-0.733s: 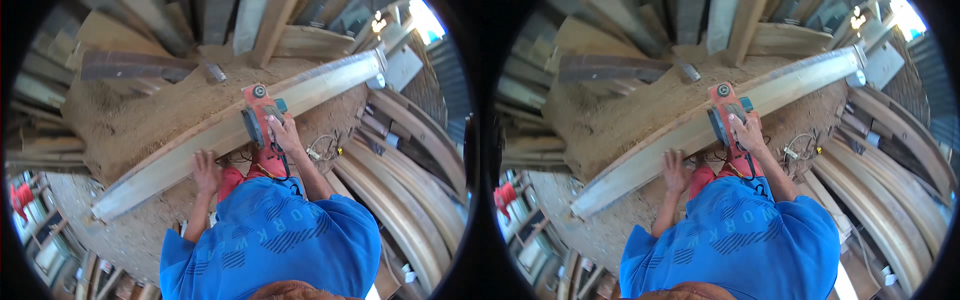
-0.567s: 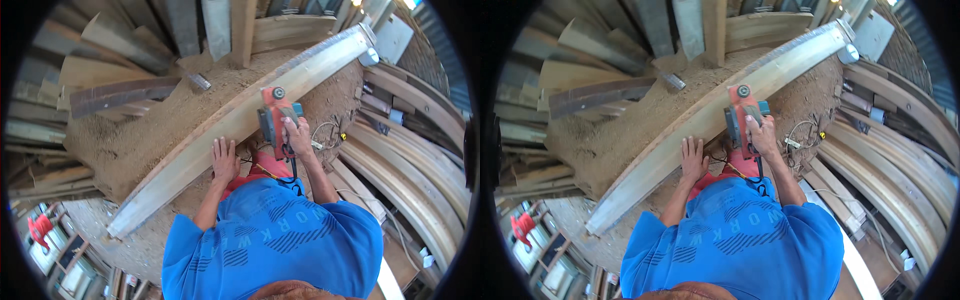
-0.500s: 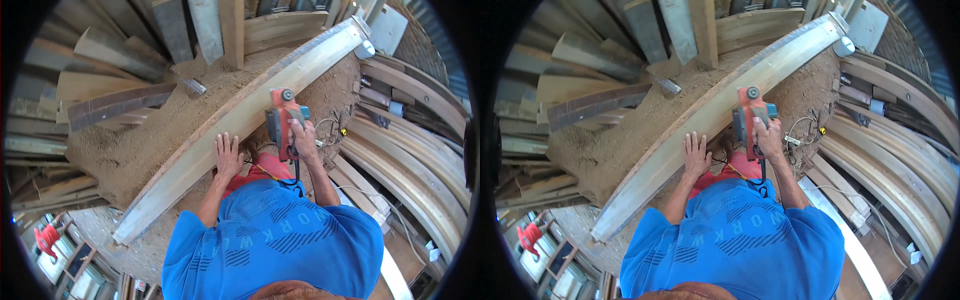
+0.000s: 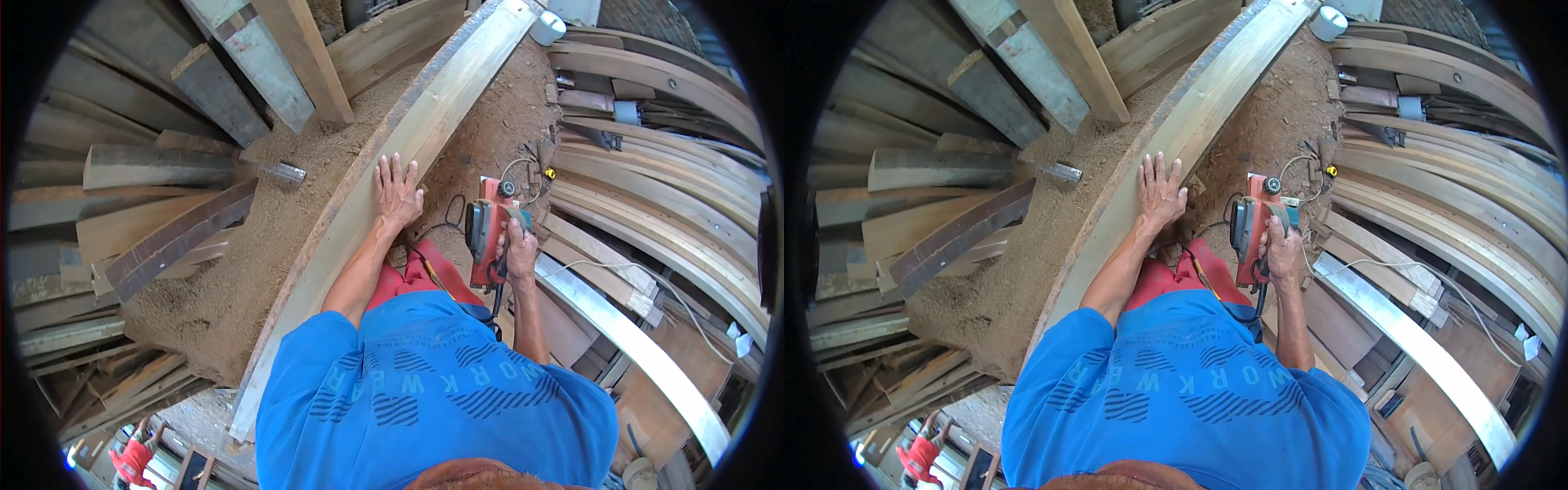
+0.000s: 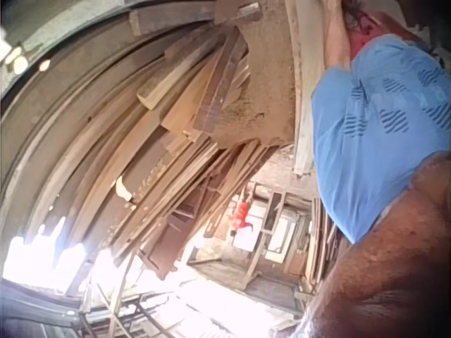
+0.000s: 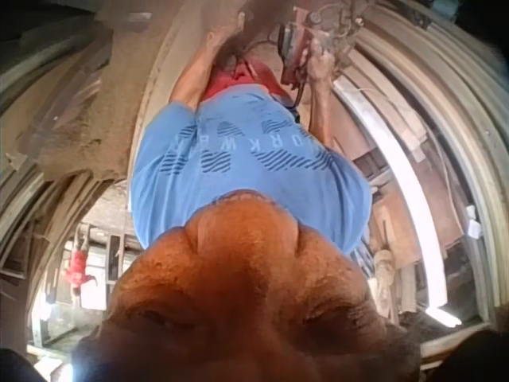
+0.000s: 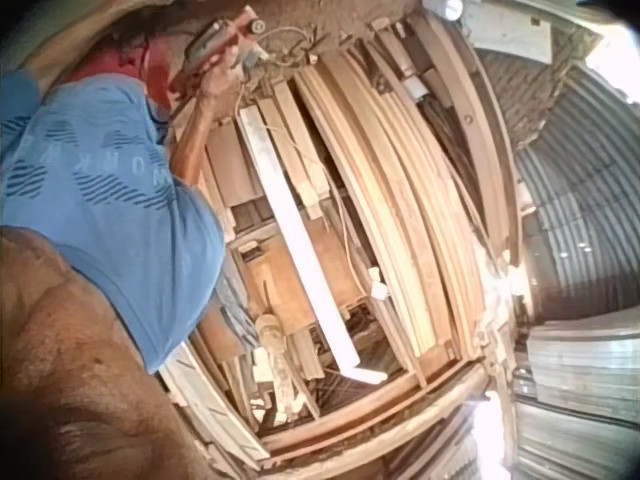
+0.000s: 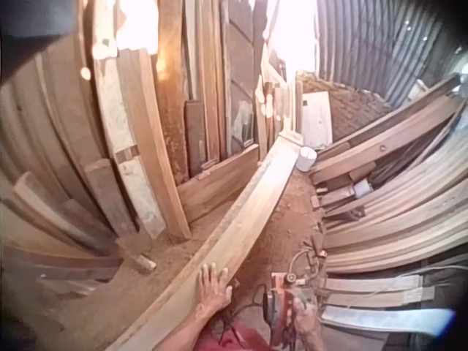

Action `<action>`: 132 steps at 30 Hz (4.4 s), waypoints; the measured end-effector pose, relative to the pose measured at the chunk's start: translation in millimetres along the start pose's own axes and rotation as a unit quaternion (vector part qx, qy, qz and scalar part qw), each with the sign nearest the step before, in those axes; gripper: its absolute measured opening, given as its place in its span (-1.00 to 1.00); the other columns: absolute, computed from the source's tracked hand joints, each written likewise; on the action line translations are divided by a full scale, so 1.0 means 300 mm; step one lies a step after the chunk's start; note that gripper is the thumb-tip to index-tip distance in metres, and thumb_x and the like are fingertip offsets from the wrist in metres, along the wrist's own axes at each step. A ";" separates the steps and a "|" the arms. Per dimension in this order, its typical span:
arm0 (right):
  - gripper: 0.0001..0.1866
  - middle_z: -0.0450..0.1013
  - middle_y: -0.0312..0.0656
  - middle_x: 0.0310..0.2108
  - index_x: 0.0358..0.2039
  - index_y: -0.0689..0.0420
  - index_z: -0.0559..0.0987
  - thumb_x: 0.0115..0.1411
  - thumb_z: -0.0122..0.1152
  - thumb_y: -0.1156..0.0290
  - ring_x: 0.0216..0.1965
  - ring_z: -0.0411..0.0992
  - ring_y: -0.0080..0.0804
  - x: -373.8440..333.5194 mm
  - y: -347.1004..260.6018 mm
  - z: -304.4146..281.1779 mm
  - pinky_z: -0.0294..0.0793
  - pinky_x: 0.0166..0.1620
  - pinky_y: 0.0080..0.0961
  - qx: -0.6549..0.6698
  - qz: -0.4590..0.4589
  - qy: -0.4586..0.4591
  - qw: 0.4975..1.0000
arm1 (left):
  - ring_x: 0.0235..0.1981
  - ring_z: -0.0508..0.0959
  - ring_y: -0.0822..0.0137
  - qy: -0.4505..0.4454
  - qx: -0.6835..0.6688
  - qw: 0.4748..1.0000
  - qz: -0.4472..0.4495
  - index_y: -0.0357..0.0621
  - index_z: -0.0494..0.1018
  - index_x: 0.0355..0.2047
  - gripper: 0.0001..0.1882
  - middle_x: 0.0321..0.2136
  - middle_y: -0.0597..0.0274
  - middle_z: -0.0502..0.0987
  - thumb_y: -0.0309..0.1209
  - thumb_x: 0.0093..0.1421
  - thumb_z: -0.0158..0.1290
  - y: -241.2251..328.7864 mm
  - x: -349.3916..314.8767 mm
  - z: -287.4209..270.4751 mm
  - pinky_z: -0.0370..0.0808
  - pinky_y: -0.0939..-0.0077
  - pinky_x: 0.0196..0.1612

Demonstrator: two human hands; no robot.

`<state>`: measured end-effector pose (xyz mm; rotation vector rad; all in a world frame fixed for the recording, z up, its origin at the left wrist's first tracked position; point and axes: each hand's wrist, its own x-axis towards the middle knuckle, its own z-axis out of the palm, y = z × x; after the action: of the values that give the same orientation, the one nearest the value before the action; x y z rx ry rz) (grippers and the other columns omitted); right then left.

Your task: The person uses a power sander to smooth the surface and edges of a wooden beam, periodically checking the dimensions with a tape measure and squareness with a try square.

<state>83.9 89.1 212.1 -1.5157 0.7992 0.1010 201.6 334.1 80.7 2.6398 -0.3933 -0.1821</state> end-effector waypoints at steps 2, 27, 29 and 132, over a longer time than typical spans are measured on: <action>-0.54 0.40 -0.40 -0.61 -0.22 0.15 0.54 0.35 0.15 -0.07 -0.68 0.35 -0.66 0.005 0.017 -0.005 0.36 -0.61 -0.68 -0.004 0.014 0.017 1.000 | 0.45 -0.20 -0.38 -0.005 0.010 1.000 -0.002 -0.03 0.19 0.39 -0.20 0.43 -0.32 -0.08 -0.16 0.15 0.12 0.024 0.079 0.013 -0.29 -0.18 0.46; -0.57 0.39 -0.37 -0.64 -0.44 0.12 0.52 0.42 0.08 0.03 -0.63 0.35 -0.62 0.898 -0.539 -0.347 0.34 -0.54 -0.60 -0.094 -0.042 -0.108 0.989 | 0.27 0.28 -0.04 0.108 0.102 0.944 -0.295 0.06 0.25 0.34 -0.39 0.31 0.04 0.28 -0.11 0.30 -0.03 0.136 0.608 0.107 0.18 -0.05 0.27; -0.58 0.39 -0.38 -0.64 -0.43 0.11 0.53 0.40 0.10 0.03 -0.63 0.35 -0.63 0.947 -0.612 -0.356 0.34 -0.55 -0.61 -0.075 -0.055 -0.103 0.990 | 0.26 0.30 -0.04 0.120 0.105 0.942 -0.294 0.05 0.27 0.32 -0.42 0.30 0.06 0.29 -0.16 0.29 -0.03 0.139 0.608 0.098 0.21 -0.05 0.25; -0.49 0.36 -0.33 -0.66 -0.42 0.17 0.47 0.37 0.11 -0.07 -0.67 0.35 -0.59 1.880 -1.223 0.374 0.32 -0.62 -0.56 -0.460 -0.116 -0.822 0.315 | -0.08 0.50 0.02 0.340 -0.286 0.726 -0.526 0.03 0.48 0.00 -0.53 -0.20 0.05 0.49 -0.46 0.00 0.09 1.342 2.246 0.592 0.37 0.00 0.12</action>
<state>744.7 -80.0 211.7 -1.4460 -1.4708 1.8211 709.2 -290.2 68.7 1.7962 1.2293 0.2861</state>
